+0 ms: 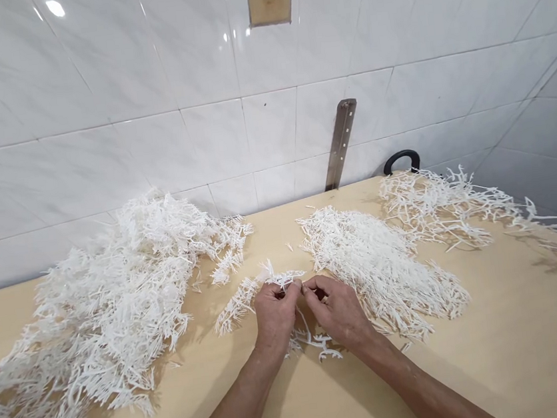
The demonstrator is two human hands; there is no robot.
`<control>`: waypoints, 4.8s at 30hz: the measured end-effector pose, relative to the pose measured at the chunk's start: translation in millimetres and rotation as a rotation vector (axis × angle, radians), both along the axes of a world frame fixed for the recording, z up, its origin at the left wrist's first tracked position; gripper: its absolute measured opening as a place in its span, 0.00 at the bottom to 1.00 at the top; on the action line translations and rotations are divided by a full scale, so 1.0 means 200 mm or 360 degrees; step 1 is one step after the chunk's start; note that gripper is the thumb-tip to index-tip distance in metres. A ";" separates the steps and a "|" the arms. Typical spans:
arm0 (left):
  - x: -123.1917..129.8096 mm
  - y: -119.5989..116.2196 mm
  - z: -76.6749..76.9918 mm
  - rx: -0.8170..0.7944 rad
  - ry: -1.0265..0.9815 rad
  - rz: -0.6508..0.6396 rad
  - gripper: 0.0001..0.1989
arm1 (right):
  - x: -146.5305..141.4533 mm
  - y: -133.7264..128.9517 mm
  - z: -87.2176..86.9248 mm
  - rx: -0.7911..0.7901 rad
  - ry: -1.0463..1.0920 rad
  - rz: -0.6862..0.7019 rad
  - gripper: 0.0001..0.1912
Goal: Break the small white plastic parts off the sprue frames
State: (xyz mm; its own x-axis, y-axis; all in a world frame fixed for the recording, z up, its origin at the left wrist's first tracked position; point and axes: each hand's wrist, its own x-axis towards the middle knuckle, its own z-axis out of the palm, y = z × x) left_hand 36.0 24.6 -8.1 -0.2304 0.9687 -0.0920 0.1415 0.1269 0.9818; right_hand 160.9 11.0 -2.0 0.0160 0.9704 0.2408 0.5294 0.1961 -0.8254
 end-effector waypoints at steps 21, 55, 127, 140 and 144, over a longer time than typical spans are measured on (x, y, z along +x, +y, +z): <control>-0.02 0.00 0.05 -0.0157 -0.0414 -0.0175 0.28 | 0.22 0.08 0.08 -0.0181 0.0436 -0.0458 0.10; -0.01 0.01 0.06 -0.0171 -0.0412 -0.0304 0.28 | 0.07 0.06 -0.04 -0.0580 0.1019 0.0160 0.21; -0.04 0.04 0.07 -0.0244 -0.0692 -0.0257 0.25 | 0.11 0.00 0.03 0.0141 0.0094 -0.0044 0.10; -0.05 0.03 0.09 -0.0313 -0.0679 -0.0418 0.23 | 0.21 0.03 0.08 0.0179 0.0000 -0.0233 0.14; -0.04 0.01 0.08 -0.0257 -0.0560 -0.0422 0.22 | 0.09 0.00 0.04 -0.0072 -0.0031 0.0052 0.13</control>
